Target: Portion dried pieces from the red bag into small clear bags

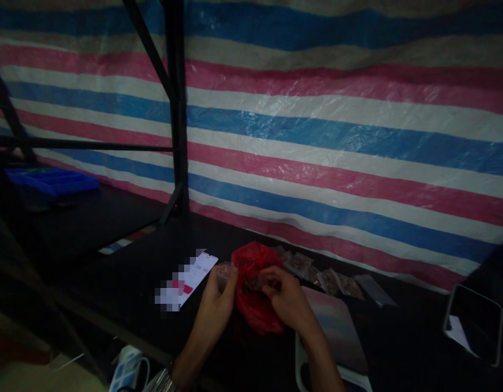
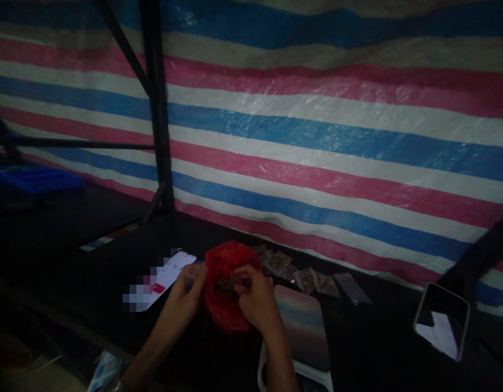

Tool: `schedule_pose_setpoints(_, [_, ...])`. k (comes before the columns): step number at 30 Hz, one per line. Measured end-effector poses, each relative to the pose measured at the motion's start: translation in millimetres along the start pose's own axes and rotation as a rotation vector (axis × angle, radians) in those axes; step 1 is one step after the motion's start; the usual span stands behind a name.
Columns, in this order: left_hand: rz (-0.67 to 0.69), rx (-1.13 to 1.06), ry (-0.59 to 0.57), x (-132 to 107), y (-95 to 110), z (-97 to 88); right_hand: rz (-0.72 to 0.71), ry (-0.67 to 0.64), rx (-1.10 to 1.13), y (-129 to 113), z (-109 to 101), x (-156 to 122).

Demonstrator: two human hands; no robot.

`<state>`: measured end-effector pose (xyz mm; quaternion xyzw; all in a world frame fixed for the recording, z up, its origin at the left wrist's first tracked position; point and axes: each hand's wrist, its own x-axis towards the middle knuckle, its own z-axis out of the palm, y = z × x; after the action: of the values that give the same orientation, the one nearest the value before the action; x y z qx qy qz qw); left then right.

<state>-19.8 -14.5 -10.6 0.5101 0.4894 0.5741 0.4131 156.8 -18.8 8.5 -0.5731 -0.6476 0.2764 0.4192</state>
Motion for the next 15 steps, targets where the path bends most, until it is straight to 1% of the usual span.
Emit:
schedule_pose_setpoints(4, [0.109,0.077,-0.11,1,-4,-3.2,-0.034,-0.01,0.145,-9,-8,-4])
schedule_pose_setpoints(8, [0.193,0.144,-0.165,0,-2,-2.4,-0.049,0.006,0.216,-25,-9,-11])
schedule_pose_setpoints(10, [0.225,0.165,-0.193,-1,0,-0.1,-0.084,0.064,0.186,-32,-7,-15])
schedule_pose_setpoints(13, [0.247,0.181,-0.212,-3,0,4.1,-0.235,0.146,0.035,-42,-4,-20])
schedule_pose_setpoints(15, [0.248,0.18,-0.21,-4,-2,6.4,-0.332,0.156,-0.088,-46,-3,-22])
